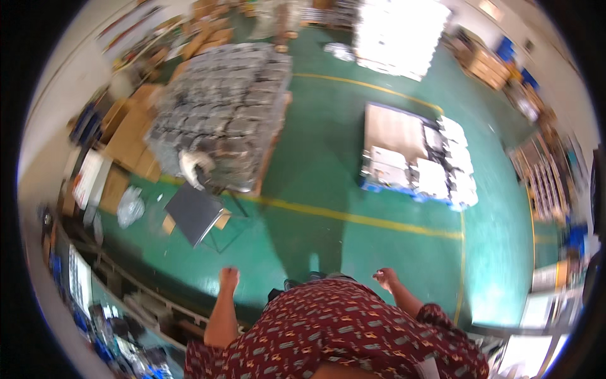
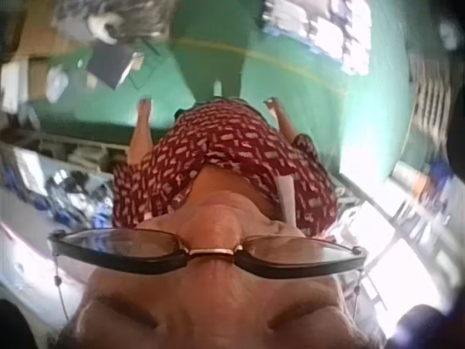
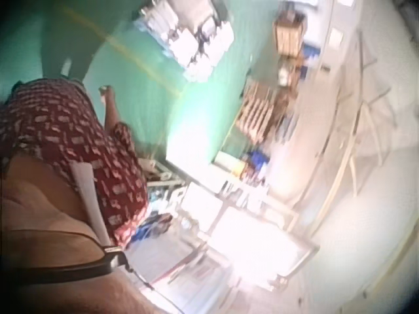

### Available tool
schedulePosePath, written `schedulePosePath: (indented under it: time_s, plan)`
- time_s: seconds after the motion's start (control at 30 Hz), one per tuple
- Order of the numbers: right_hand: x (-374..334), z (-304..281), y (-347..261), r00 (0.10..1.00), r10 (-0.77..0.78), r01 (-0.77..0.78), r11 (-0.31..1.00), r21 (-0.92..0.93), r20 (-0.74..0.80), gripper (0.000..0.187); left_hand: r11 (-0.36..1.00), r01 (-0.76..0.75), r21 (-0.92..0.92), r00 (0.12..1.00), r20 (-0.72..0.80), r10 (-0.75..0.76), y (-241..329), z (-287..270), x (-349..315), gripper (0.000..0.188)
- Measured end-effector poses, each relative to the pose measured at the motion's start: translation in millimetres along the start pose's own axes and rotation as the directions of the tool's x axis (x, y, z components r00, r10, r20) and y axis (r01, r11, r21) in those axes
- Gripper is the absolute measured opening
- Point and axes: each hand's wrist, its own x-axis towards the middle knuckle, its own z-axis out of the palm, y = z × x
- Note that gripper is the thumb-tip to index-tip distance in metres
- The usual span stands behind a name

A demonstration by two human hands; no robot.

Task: The person assembles small electric motors on a workbench. They use a cordless drill to fasten screws into motor housings, then switch to a pneumatic impact driver to tighten additional fasteners. The person handles multiple motor units one at a time, rotating them to access different sides.

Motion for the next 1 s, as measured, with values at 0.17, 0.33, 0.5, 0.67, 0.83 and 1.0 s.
schedulePosePath:
  time_s: [0.17, 0.33, 0.5, 0.67, 0.83, 1.0]
  plan:
    - [-46.2, -3.9, -133.6, 0.962, -0.268, 0.236, 0.919, 0.316, 0.061, 0.048, 0.957, -0.284, 0.068, 0.958, -0.017, 0.286, 153.6, 10.4, 31.1, 0.028]
    - [-54.2, -0.2, -150.7, 0.964, -0.25, 0.216, 0.933, 0.287, 0.086, 0.049, 0.903, -0.419, 0.091, 0.904, 0.135, 0.406, 141.9, 30.6, -1.9, 0.032]
    - [-2.3, 2.6, -85.3, 0.922, -0.274, 0.32, 0.937, -0.138, 0.274, 0.042, 0.923, 0.0, 0.386, 0.969, 0.229, -0.095, -21.7, 27.3, -65.3, 0.034]
    - [44.4, 8.7, -129.6, 0.904, -0.236, 0.316, 0.931, -0.184, 0.356, 0.036, 0.714, 0.522, 0.466, 0.798, 0.027, -0.601, -126.1, -37.5, -187.4, 0.037]
    - [124.0, 15.7, -245.6, 0.776, -0.308, 0.507, 0.823, -0.255, 0.55, 0.031, 0.637, 0.739, 0.217, 0.669, -0.343, -0.659, -151.0, -60.6, -241.4, 0.034]
    - [216.1, 0.2, -440.8, 0.694, -0.358, 0.525, 0.846, -0.098, 0.625, 0.025, 0.682, 0.502, -0.532, 0.531, -0.432, -0.729, -21.9, -20.2, -204.7, 0.032]
